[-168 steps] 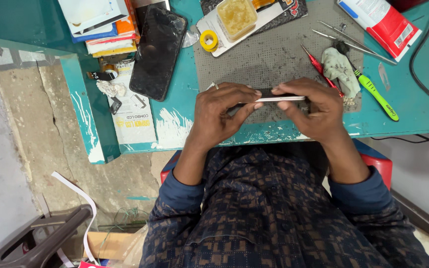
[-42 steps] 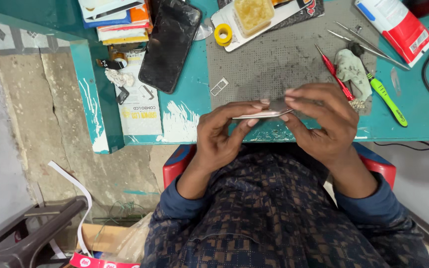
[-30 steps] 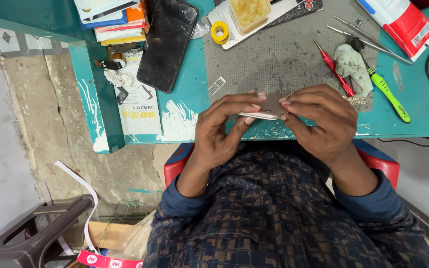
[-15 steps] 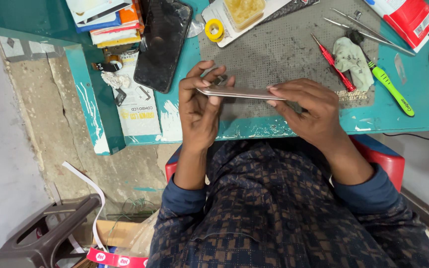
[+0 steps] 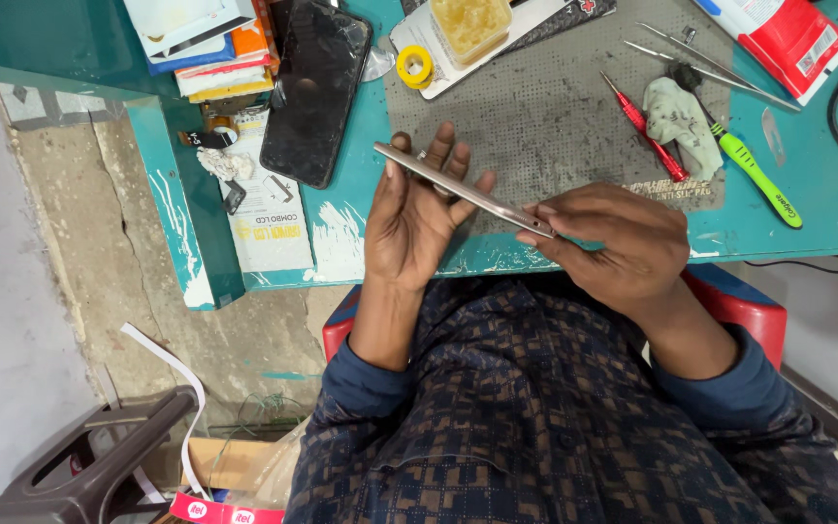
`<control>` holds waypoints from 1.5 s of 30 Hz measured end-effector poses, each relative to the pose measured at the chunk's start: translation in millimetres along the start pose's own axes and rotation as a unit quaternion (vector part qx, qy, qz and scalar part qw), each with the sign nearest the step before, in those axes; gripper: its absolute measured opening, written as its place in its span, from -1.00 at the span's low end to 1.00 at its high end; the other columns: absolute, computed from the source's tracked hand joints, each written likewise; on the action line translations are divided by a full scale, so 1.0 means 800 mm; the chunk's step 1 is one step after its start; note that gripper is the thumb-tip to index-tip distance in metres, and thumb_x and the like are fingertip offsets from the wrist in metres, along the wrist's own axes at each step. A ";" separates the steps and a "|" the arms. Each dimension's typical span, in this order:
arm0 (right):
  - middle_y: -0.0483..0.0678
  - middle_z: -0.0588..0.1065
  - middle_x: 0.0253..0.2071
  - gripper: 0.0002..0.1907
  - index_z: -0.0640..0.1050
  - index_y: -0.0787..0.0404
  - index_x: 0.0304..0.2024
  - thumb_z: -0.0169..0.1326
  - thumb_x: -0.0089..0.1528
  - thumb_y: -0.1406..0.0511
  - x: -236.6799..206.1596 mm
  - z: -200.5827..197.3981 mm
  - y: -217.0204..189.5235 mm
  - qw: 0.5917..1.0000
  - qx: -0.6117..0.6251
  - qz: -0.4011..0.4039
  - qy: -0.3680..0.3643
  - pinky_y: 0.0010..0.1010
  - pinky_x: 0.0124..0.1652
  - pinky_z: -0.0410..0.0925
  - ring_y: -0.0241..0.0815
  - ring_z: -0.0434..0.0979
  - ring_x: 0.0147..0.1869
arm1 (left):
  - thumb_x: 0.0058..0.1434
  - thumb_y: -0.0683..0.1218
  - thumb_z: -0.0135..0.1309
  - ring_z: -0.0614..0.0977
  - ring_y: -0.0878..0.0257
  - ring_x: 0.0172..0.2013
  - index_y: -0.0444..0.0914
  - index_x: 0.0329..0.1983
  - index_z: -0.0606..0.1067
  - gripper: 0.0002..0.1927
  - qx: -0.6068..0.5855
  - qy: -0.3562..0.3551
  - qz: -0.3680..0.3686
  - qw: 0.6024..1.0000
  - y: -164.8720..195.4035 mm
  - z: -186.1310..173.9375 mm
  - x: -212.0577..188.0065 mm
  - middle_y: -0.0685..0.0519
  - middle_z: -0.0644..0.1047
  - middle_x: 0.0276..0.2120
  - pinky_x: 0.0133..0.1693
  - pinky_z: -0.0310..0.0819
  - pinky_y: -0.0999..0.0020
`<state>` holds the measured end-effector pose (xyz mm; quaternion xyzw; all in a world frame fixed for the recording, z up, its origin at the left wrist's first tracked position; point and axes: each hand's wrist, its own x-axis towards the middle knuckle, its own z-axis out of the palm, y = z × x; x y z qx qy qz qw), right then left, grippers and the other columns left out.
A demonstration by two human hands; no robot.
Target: The person repairs a disassembled smartphone at a workbench. They use a red precision screwdriver to work on the phone's internal components, lift the back frame, wipe the frame and edges with a cloth, press the frame back onto the body, and handle small screws and parts while reassembling the phone.
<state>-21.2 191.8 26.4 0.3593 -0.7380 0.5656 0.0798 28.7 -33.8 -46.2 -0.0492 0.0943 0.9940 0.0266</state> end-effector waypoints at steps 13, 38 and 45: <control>0.10 0.59 -0.19 -0.70 0.56 0.34 -0.14 0.41 0.15 0.52 0.002 0.003 -0.015 1.000 -0.004 -0.018 0.024 -0.30 -0.17 0.55 0.02 0.71 -0.07 | 0.60 0.05 -0.10 0.32 -0.01 0.44 -0.07 0.27 0.38 -0.74 -0.068 0.009 -0.053 0.996 -0.022 -0.004 0.003 -0.13 0.26 0.42 0.47 0.18 -0.21; 0.20 0.38 0.31 -0.30 0.16 0.32 0.45 -0.21 0.38 0.04 -0.013 0.029 0.023 0.732 0.535 0.405 -0.119 -0.08 0.22 0.37 0.07 0.49 0.29 | 0.52 -0.19 0.05 0.37 0.22 0.24 -0.30 0.23 0.31 -0.71 0.637 -0.064 0.084 0.764 0.009 0.093 0.019 -0.07 0.26 0.20 0.27 0.33 0.39; 0.15 0.41 0.26 -0.26 0.14 0.24 0.51 -0.26 0.34 0.05 -0.021 0.029 0.030 0.692 0.549 0.463 -0.079 -0.03 0.17 0.40 0.03 0.49 0.24 | 0.52 -0.18 0.07 0.45 0.17 0.21 -0.30 0.17 0.33 -0.74 0.694 -0.061 0.092 0.712 0.002 0.107 0.026 -0.08 0.33 0.15 0.26 0.37 0.35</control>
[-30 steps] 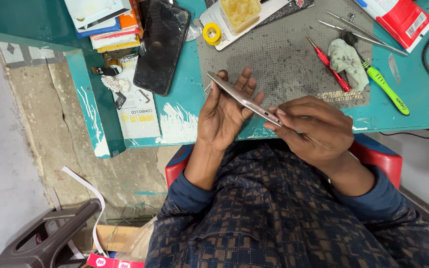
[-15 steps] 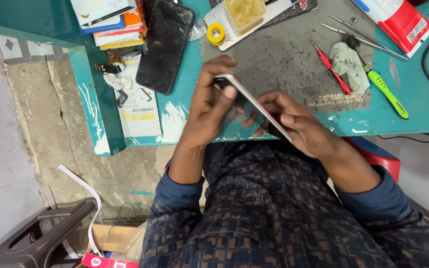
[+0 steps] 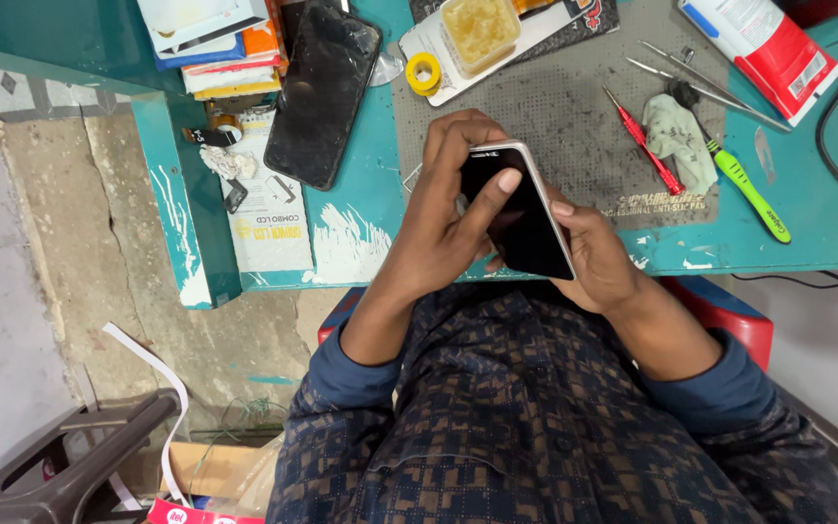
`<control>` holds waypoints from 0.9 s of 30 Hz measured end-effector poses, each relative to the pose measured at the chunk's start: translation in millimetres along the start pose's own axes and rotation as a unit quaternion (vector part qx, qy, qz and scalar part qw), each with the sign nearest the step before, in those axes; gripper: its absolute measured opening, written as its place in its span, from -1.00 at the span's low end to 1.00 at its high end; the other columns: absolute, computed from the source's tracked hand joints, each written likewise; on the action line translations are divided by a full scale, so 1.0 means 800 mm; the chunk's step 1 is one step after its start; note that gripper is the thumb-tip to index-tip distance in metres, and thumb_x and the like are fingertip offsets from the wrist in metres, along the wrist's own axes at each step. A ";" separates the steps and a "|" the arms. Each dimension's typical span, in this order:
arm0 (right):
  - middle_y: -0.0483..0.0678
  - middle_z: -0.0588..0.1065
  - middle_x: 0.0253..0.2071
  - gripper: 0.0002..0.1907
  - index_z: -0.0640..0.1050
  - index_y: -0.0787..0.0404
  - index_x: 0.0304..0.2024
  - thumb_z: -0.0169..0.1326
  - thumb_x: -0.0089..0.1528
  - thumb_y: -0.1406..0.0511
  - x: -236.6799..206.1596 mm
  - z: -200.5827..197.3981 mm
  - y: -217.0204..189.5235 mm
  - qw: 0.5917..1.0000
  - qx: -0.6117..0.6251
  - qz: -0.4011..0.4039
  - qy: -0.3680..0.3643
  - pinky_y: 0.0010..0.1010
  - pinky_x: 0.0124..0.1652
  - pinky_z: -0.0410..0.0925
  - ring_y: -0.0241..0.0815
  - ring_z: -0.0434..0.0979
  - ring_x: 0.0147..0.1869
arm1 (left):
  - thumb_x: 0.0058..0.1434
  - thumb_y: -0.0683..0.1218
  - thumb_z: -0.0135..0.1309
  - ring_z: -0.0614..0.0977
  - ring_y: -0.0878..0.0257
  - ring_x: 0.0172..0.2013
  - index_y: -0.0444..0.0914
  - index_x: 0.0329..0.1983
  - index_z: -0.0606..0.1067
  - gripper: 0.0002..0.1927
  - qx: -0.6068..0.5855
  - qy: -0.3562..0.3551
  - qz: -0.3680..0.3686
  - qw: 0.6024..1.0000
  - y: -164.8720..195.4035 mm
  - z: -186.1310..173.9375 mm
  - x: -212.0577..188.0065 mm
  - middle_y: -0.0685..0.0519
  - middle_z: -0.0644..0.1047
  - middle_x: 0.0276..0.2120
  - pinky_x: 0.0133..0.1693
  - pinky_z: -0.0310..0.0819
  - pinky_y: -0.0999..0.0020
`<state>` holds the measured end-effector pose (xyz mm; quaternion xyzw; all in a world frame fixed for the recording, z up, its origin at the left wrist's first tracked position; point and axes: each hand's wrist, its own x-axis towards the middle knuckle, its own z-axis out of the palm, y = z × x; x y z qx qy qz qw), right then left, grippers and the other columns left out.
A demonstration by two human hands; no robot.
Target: The person repairs a disassembled smartphone at a workbench. They use a red precision screwdriver to work on the phone's internal components, lift the back frame, wipe the frame and edges with a cloth, press the frame back onto the body, and handle small screws and parts while reassembling the phone.
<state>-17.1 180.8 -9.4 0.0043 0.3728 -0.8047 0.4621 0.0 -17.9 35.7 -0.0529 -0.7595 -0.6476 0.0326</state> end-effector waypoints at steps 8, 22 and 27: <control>0.27 0.49 0.11 -0.22 0.37 0.34 0.38 -0.23 0.40 -0.13 0.000 -0.022 0.002 0.987 0.146 0.004 -0.072 0.08 0.06 0.44 0.24 0.57 0.08 | 0.56 0.20 -0.04 0.50 0.17 0.09 -0.23 0.38 0.26 -0.46 -0.166 0.072 0.009 0.984 -0.020 0.028 0.007 -0.12 0.47 0.18 0.13 0.41 0.30; 0.41 0.46 0.18 -0.13 0.33 0.38 0.42 -0.21 0.36 -0.17 -0.007 -0.040 0.010 0.960 0.264 0.041 -0.086 0.14 0.08 0.41 0.32 0.54 0.10 | 0.39 0.47 -0.46 0.36 0.52 -0.76 -0.40 0.43 0.29 -0.04 -0.525 -0.053 -0.300 0.795 -0.058 0.060 -0.003 0.07 0.64 -0.40 -0.74 0.28 0.62; 0.44 0.43 0.21 -0.12 0.32 0.36 0.45 -0.18 0.35 -0.17 -0.007 -0.039 0.007 0.964 0.254 0.044 -0.072 0.14 0.08 0.41 0.35 0.53 0.12 | 0.46 0.50 -0.46 0.37 0.51 -0.73 -0.44 0.46 0.30 0.00 -0.524 -0.074 -0.253 0.810 -0.062 0.062 -0.003 0.09 0.55 -0.51 -0.71 0.32 0.60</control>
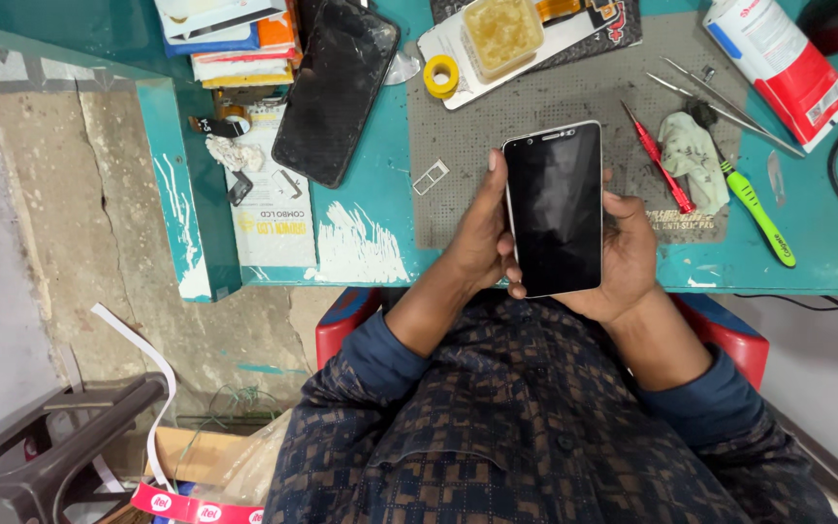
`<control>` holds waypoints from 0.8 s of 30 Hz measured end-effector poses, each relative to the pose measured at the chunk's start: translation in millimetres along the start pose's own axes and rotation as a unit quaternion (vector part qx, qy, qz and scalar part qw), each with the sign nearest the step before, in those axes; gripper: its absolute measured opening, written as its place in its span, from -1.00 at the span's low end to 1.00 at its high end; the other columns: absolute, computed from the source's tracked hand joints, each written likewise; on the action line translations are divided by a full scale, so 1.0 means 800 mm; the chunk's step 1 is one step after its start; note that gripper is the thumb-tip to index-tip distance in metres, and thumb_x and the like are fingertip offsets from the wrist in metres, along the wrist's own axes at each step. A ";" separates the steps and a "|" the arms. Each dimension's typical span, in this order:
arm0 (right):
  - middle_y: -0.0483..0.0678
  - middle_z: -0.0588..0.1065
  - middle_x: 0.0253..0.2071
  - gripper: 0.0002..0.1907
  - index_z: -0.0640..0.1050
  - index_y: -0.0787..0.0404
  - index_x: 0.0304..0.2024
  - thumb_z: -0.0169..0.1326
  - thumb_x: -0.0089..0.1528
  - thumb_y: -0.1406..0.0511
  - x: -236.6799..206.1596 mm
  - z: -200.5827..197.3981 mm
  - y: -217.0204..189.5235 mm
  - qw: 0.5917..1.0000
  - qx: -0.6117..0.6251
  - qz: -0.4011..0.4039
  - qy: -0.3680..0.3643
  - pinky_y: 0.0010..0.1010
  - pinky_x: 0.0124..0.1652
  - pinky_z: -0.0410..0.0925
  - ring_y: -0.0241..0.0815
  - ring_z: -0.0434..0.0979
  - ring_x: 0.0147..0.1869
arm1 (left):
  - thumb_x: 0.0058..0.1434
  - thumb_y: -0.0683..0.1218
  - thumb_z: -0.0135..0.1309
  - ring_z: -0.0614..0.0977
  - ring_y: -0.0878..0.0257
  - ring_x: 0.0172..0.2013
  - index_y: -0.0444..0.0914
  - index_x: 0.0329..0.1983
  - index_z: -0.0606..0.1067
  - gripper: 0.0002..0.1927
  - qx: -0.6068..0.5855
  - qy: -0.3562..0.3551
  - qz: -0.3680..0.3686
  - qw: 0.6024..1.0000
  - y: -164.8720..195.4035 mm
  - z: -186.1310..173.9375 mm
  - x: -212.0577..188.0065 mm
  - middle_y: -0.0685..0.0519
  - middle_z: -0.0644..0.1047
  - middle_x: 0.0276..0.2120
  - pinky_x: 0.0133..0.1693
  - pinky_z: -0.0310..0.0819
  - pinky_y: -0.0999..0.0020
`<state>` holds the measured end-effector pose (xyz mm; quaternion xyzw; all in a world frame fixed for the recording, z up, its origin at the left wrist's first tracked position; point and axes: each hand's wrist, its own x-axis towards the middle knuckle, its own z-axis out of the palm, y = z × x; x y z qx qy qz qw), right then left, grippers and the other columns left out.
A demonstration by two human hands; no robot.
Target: The person repairs a disassembled smartphone at a workbench. They use a red precision screwdriver to work on the phone's internal components, lift the back frame, wipe the frame and edges with a cloth, press the frame back onto the body, and handle small screws and parts while reassembling the phone.
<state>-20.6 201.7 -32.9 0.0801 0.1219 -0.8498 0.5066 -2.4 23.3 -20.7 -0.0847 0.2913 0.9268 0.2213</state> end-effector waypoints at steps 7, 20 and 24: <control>0.46 0.44 0.18 -0.14 0.34 0.33 0.44 -0.15 0.35 -0.17 0.007 0.005 -0.007 1.000 -0.019 0.005 0.003 0.16 0.03 0.41 0.37 0.53 0.09 | 0.42 0.53 -0.43 0.35 0.44 -0.78 -0.40 0.44 0.32 0.01 -0.044 0.001 -0.039 0.998 0.004 -0.004 -0.004 0.24 0.35 -0.70 -0.74 0.35 0.49; 0.32 0.48 0.09 -0.24 0.35 0.20 0.40 -0.16 0.35 -0.14 0.012 0.022 0.007 0.999 0.027 0.013 -0.026 0.18 0.00 0.43 0.25 0.55 -0.01 | 0.13 0.59 -0.27 0.66 0.18 0.04 -0.50 0.52 0.19 0.25 -0.154 -0.056 -0.015 0.986 -0.013 -0.025 0.012 -0.16 0.51 0.27 -0.26 0.62 0.42; 0.31 0.49 0.09 -0.25 0.35 0.17 0.42 -0.17 0.38 -0.17 0.014 0.029 0.023 1.000 0.016 -0.013 -0.019 0.21 -0.02 0.43 0.28 0.55 0.00 | 0.11 0.70 -0.25 0.34 -0.13 0.38 -0.51 0.52 0.15 0.34 -0.174 -0.149 -0.032 0.973 -0.024 -0.034 0.018 -0.44 0.28 0.34 0.35 0.46 0.30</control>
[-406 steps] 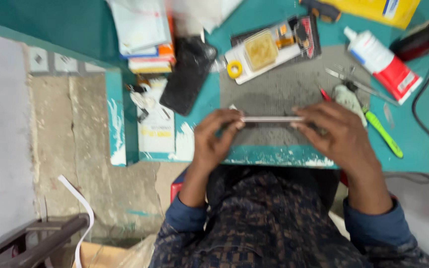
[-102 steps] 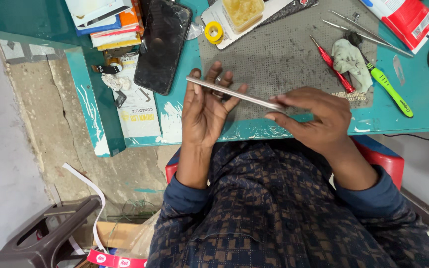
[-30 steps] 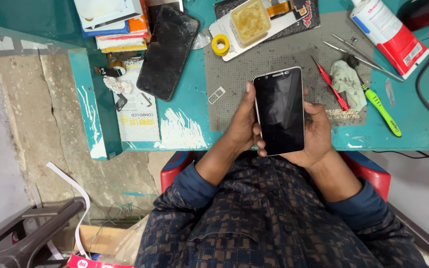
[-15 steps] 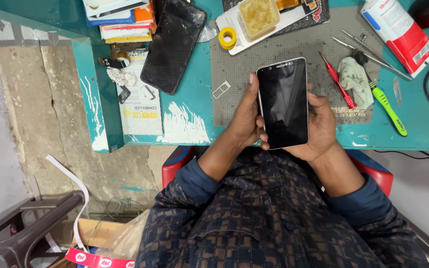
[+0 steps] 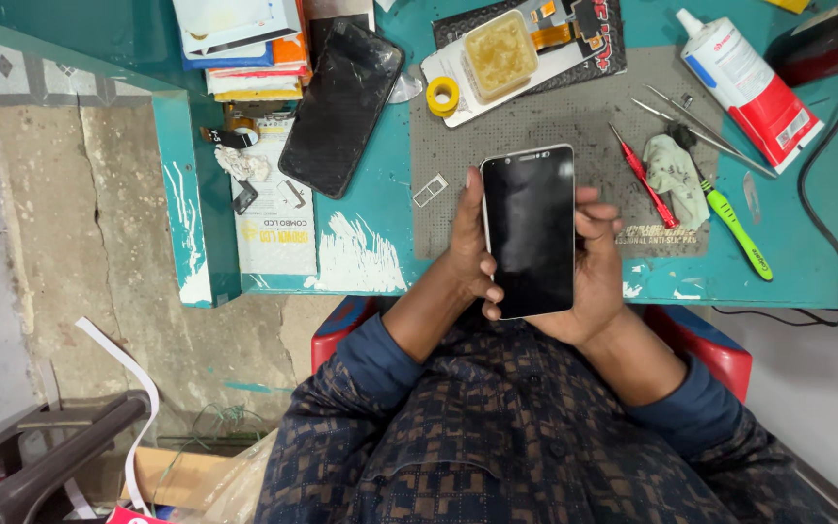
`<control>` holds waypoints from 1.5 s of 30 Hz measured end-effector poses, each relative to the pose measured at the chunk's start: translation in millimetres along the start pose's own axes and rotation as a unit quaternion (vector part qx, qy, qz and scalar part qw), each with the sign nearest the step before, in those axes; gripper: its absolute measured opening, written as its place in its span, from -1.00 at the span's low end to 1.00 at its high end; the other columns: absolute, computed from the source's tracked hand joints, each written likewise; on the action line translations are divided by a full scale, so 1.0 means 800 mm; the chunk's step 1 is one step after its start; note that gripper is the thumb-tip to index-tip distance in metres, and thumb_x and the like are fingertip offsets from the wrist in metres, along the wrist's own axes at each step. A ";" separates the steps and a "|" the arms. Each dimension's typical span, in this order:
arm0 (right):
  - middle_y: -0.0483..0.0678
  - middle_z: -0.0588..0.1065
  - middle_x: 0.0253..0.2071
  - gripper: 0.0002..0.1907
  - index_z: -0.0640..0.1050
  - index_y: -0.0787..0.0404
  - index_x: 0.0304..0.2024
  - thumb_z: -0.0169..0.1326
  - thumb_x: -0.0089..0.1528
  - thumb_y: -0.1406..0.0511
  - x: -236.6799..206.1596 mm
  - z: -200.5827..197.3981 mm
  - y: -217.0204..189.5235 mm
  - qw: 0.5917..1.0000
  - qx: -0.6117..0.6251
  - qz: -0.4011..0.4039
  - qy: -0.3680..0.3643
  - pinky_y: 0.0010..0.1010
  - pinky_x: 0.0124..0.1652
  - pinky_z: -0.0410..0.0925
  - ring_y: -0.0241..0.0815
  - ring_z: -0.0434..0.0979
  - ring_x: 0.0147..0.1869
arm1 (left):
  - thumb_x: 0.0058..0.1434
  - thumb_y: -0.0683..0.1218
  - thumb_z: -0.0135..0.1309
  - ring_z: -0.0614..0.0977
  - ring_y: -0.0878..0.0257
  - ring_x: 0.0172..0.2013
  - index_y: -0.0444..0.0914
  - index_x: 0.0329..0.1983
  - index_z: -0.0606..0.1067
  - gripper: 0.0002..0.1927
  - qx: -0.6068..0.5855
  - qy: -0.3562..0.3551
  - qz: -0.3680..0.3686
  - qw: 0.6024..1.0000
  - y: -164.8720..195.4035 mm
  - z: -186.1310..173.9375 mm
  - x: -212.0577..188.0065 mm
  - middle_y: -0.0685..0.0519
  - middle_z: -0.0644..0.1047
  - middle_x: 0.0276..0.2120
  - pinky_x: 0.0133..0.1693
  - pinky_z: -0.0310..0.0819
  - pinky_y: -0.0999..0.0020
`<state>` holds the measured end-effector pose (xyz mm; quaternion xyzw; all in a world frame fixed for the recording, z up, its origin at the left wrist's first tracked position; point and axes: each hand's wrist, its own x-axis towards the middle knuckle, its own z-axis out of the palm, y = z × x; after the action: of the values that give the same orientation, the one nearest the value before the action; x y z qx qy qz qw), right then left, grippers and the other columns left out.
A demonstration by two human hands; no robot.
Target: The person repairs a disassembled smartphone at a workbench. They use a red precision screwdriver to work on the phone's internal components, lift the back frame, wipe the frame and edges with a cloth, press the frame back onto the body, and handle small screws and parts while reassembling the phone.
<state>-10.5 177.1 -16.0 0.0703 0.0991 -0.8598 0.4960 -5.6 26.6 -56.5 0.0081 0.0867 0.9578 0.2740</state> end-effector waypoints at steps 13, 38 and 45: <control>0.28 0.46 0.10 -0.27 0.35 0.15 0.40 -0.18 0.39 -0.18 0.002 -0.005 0.014 1.000 -0.010 -0.019 -0.008 0.18 -0.01 0.43 0.24 0.51 0.07 | 0.31 0.65 -0.32 0.34 -0.38 0.34 -0.54 0.48 0.15 0.22 -0.086 -0.023 0.047 0.995 -0.015 -0.017 -0.012 -0.46 0.42 0.21 0.43 0.17 -0.21; 0.10 0.46 0.21 -0.37 0.39 0.08 0.37 -0.17 0.43 -0.14 0.002 -0.012 0.019 0.999 0.005 -0.039 -0.023 0.20 -0.02 0.43 0.26 0.46 0.21 | 0.25 0.64 -0.25 0.39 -0.31 0.33 -0.50 0.52 0.05 0.24 -0.076 -0.018 0.038 0.996 -0.009 -0.003 -0.014 -0.35 0.47 0.15 0.39 0.22 -0.09; 0.08 0.46 0.21 -0.38 0.39 0.06 0.36 -0.16 0.44 -0.14 0.002 -0.011 0.019 0.999 0.000 -0.042 -0.028 0.19 -0.03 0.44 0.26 0.46 0.20 | 0.31 0.63 -0.27 0.41 -0.31 0.31 -0.52 0.51 0.07 0.21 -0.065 -0.032 0.051 0.996 -0.009 -0.003 -0.013 -0.35 0.48 0.14 0.40 0.22 -0.11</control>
<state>1.8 170.7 -26.7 0.0424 0.0881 -0.8815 0.4620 6.9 26.5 -59.8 0.0255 0.0148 0.9733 0.2275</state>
